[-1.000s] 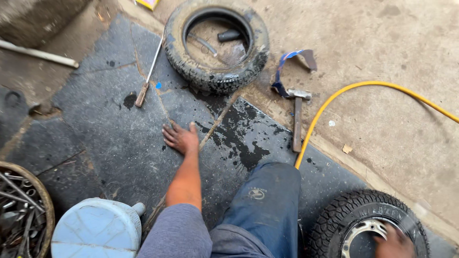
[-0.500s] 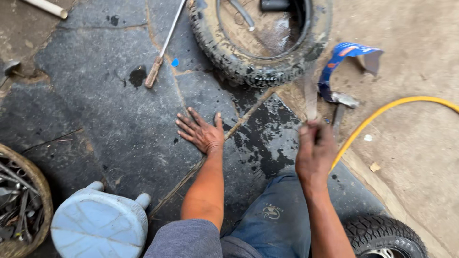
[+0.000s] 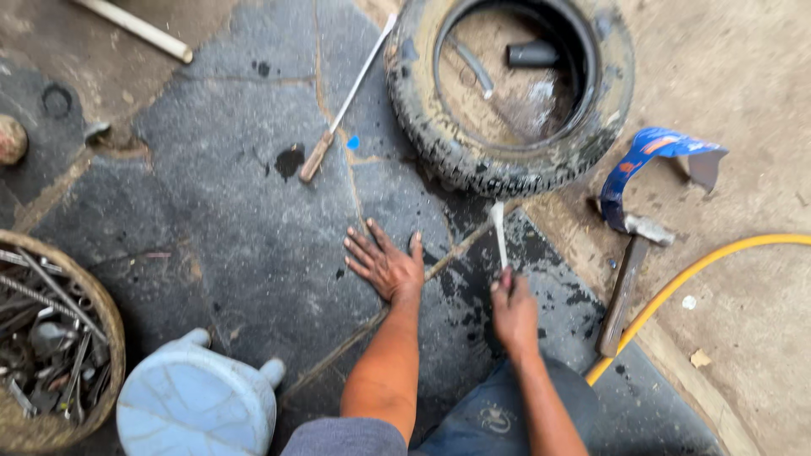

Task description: The person pours liquid onto a tire and then uses a metal tool to mount the tire onto a rim. The person works on the tire while sitting on the ground.

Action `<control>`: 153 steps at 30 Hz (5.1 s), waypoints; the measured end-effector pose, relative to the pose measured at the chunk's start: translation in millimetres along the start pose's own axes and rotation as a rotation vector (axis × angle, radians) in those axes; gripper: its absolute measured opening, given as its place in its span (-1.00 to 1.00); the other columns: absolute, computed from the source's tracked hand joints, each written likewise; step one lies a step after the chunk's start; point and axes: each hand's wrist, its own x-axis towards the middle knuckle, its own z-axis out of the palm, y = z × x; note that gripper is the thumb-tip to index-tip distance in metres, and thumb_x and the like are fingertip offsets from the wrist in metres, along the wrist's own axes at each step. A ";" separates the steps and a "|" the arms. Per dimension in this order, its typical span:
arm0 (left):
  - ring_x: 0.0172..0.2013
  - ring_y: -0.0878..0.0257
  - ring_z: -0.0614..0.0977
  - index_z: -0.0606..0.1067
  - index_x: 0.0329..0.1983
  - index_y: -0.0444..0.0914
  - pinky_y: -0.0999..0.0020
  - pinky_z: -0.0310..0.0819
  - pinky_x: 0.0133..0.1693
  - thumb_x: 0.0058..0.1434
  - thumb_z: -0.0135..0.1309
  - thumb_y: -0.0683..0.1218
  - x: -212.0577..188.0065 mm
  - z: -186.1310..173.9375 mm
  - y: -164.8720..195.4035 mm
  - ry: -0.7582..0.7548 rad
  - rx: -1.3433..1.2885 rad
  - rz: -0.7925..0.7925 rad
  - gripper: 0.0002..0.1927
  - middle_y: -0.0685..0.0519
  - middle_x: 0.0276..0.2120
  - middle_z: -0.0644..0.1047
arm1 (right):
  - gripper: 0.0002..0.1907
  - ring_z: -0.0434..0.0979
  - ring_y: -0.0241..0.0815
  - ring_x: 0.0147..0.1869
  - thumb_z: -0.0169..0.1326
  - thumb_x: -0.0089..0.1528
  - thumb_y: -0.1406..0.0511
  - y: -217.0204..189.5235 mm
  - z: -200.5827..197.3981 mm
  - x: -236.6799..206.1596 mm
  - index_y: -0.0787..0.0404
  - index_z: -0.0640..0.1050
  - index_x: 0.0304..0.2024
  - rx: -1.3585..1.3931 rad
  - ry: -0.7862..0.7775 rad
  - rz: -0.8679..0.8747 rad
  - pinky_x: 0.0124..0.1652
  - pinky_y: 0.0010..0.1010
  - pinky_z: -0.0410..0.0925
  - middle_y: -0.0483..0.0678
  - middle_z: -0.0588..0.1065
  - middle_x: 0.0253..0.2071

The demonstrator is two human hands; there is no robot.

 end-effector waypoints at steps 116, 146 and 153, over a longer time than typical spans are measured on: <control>0.03 -0.15 0.61 0.21 0.42 -0.24 -0.03 0.48 0.05 -0.12 0.30 0.49 -619.6 95.9 254.4 -0.514 0.318 1.691 0.18 -0.25 0.03 0.54 | -0.56 0.60 0.02 0.03 0.05 0.32 -0.06 468.6 -280.0 -382.0 0.08 0.68 -0.06 0.087 0.182 0.569 0.02 -0.09 0.42 0.01 0.63 -0.12; -0.23 0.20 0.72 0.44 0.24 -0.27 0.23 0.68 -0.10 0.23 0.14 0.22 -546.0 135.6 278.7 -1.653 -0.025 0.661 -0.35 -0.06 -0.11 0.65 | -0.48 0.67 -0.02 -0.19 0.22 0.11 -0.10 532.8 -244.1 -353.8 0.11 0.72 -0.11 0.538 0.209 0.412 -0.11 -0.13 0.44 0.04 0.65 -0.29; -0.21 0.17 0.74 0.42 0.27 -0.28 0.22 0.69 -0.10 0.20 0.12 0.27 -554.1 134.8 279.3 -1.560 0.007 0.673 -0.28 -0.08 -0.08 0.66 | -0.58 0.61 0.00 -0.10 0.00 0.32 -0.06 527.1 -230.9 -346.8 0.10 0.62 -0.18 0.206 0.210 0.375 -0.12 -0.07 0.43 -0.03 0.56 -0.28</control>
